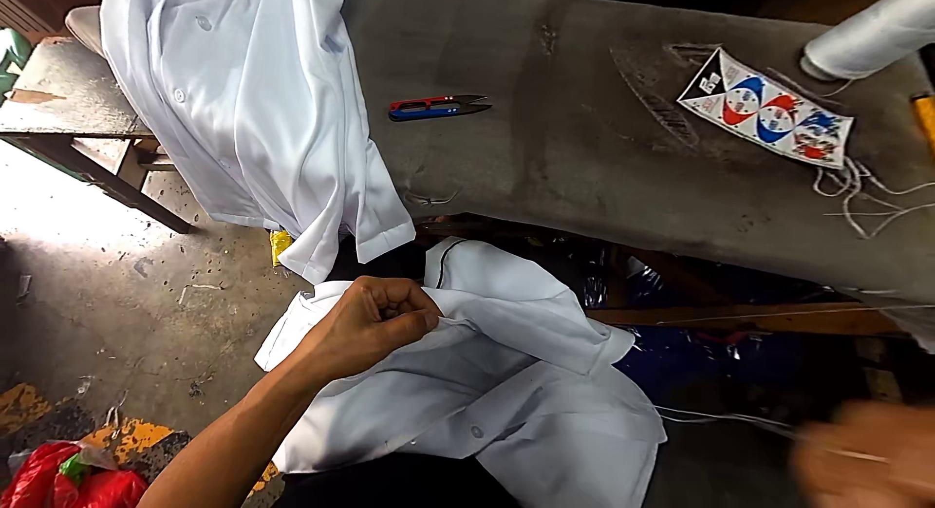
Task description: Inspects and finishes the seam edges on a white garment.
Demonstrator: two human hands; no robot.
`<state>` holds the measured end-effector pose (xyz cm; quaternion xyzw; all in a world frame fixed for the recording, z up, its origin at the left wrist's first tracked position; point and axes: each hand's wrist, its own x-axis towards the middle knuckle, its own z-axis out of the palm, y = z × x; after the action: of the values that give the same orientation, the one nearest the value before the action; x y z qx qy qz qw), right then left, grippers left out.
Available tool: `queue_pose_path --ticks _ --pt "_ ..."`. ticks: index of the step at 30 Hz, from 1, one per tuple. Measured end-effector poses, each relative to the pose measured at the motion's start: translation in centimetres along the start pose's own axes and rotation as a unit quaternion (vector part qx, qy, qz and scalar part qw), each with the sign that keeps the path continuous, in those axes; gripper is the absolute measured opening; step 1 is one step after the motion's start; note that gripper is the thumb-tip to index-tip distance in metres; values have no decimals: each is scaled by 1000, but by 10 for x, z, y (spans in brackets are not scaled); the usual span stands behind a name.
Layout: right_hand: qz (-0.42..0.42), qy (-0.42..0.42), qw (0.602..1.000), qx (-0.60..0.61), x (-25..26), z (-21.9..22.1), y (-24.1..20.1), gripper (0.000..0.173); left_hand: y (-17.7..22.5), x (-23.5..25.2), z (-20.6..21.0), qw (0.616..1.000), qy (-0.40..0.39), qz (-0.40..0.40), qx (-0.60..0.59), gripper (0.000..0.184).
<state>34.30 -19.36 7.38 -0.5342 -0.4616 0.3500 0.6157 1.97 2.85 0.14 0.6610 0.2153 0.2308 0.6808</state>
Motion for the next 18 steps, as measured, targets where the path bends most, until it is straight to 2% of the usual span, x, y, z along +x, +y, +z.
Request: queue_pose_path --ticks 1,3,7,9,11,13,15,18 --pt "-17 -79 997 18 13 21 10 17 0 1 0 1000 -2 -4 -1 15" --pt "-65 -165 984 -25 35 69 25 19 -1 4 -1 1000 -5 -18 -5 16" --pt "-178 -180 925 -284 56 125 63 21 1 8 -2 998 -4 -57 -38 16" --pt "-204 -176 896 -353 64 137 79 28 2 12 -2 995 -6 -75 -60 16" --pt "-224 -175 882 -375 74 140 89 26 3 17 -4 996 -17 -74 -44 15" --pt "-230 -194 883 -361 83 138 93 23 9 23 -10 997 -41 -53 28 14" --pt "-221 -224 894 -320 94 131 93 21 28 29 -17 985 -65 -27 159 16" --pt "-195 -243 904 -292 108 124 96 19 74 46 -25 921 -14 62 385 19"
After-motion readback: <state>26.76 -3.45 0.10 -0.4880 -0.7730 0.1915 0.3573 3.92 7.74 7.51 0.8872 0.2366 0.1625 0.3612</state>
